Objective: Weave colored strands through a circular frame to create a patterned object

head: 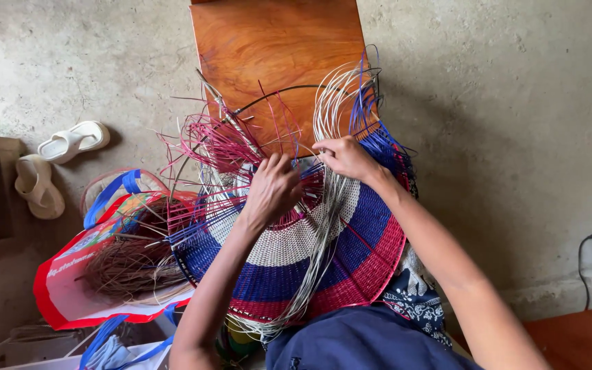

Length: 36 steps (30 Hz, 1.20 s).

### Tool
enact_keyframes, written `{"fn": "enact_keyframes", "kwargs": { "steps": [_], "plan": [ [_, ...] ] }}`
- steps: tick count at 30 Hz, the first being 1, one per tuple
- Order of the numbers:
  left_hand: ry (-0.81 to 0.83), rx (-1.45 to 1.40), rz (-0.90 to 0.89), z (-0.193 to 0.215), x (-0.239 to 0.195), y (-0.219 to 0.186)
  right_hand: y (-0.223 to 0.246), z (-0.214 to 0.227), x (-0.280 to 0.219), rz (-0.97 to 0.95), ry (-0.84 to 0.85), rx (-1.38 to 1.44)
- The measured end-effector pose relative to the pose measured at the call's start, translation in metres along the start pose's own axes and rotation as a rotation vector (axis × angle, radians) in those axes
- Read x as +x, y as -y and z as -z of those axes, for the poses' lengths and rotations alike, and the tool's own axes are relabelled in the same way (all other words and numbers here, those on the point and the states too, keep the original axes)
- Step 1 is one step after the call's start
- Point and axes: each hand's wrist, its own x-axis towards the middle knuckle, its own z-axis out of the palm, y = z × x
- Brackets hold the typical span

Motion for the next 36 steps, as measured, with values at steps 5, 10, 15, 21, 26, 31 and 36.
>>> {"fn": "enact_keyframes", "kwargs": {
  "steps": [5, 10, 15, 21, 26, 31, 36],
  "plan": [
    [0.222, -0.141, 0.116, 0.077, -0.103, 0.025, 0.006, 0.008, -0.032, 0.280, -0.367, -0.012],
    [0.968, 0.252, 1.098, 0.175, -0.171, 0.034, 0.039, 0.032, -0.049, 0.336, -0.470, -0.052],
    [0.741, 0.421, 0.898, 0.149, -0.181, 0.034, 0.028, 0.036, -0.038, 0.326, -0.477, -0.172],
    [0.188, -0.078, 0.472, 0.044, -0.040, -0.022, 0.002, 0.014, -0.017, 0.298, -0.339, -0.273],
    [0.002, 0.006, 0.260, -0.123, 0.020, 0.020, 0.014, 0.015, -0.008, 0.267, -0.204, -0.412],
    [0.027, 0.168, 0.190, -0.142, 0.032, 0.022, 0.004, 0.013, -0.005, 0.264, -0.173, -0.453],
    [-0.072, 0.123, 0.088, -0.119, 0.029, 0.023, 0.002, 0.014, -0.011, 0.364, -0.153, -0.489]
  ]
}}
